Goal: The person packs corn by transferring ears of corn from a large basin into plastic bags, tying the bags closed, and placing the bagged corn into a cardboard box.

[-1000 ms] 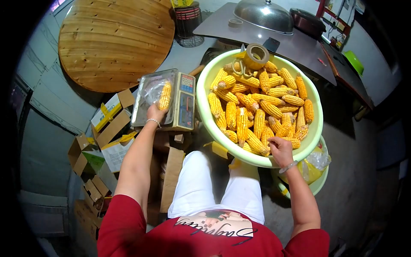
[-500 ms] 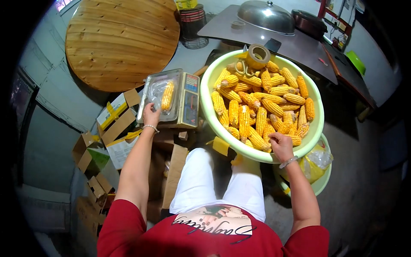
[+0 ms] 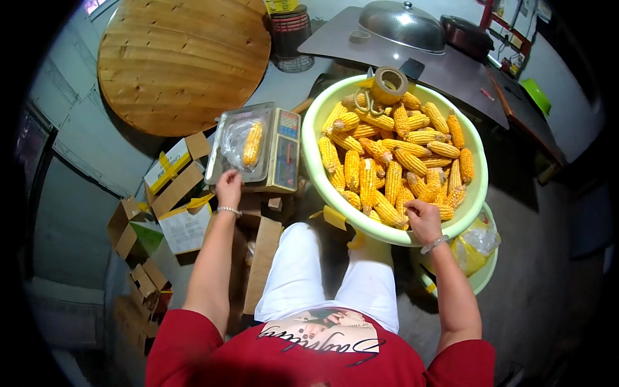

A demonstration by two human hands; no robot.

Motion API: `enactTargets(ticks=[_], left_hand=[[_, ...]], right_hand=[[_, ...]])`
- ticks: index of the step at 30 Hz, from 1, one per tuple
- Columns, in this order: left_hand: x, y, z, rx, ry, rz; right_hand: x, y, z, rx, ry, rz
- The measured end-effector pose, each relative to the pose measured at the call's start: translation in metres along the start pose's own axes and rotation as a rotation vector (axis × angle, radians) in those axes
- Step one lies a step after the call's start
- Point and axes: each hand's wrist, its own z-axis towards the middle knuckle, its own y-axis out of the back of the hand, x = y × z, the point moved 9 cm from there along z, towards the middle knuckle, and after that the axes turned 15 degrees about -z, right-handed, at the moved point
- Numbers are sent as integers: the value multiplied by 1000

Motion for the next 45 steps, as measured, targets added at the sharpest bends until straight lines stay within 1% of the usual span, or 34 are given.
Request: enactTargets(ticks=[1, 3, 5, 9, 13, 14, 17, 20, 22, 23, 26, 29, 32, 34, 38, 45], left_hand=[[8, -3, -16, 30, 49, -65], [9, -21, -60, 118, 147, -318], [-2, -36, -106, 199, 308, -336], [6, -71, -170, 349, 548, -359], [40, -96, -205, 469, 637, -270], [35, -99, -207, 521, 491, -165], [34, -101, -203, 530, 353, -32], [30, -100, -203, 526, 276, 27], [24, -99, -200, 518, 182, 106], [21, -98, -200, 513, 137, 146], [18, -96, -199, 497, 123, 160], [14, -95, -198, 477, 48, 108], [17, -94, -200, 490, 144, 93], [18, -94, -200, 492, 145, 100], [13, -92, -201, 498, 196, 96], [19, -93, -201, 497, 184, 64]], right_hand=[[-1, -2, 1, 0, 6, 15], [-6, -4, 2, -4, 16, 45], [-9, -7, 3, 11, -5, 78], [-12, -8, 3, 14, -15, 99], [-9, -6, 2, 40, -49, 147], [-10, -5, 3, 35, -44, 125], [-12, -8, 6, 39, -34, 60], [-9, -8, 7, 79, -54, 19], [-6, -9, 5, 115, -105, 33], [-6, -9, 6, 108, -85, 21], [-12, -12, 8, 90, -45, -1], [-16, -15, 9, 87, -38, 9], [-14, -14, 7, 100, -49, 31], [-5, -12, 4, 126, -83, 50], [-5, -12, 5, 118, -64, 49], [-2, -12, 3, 145, -88, 43]])
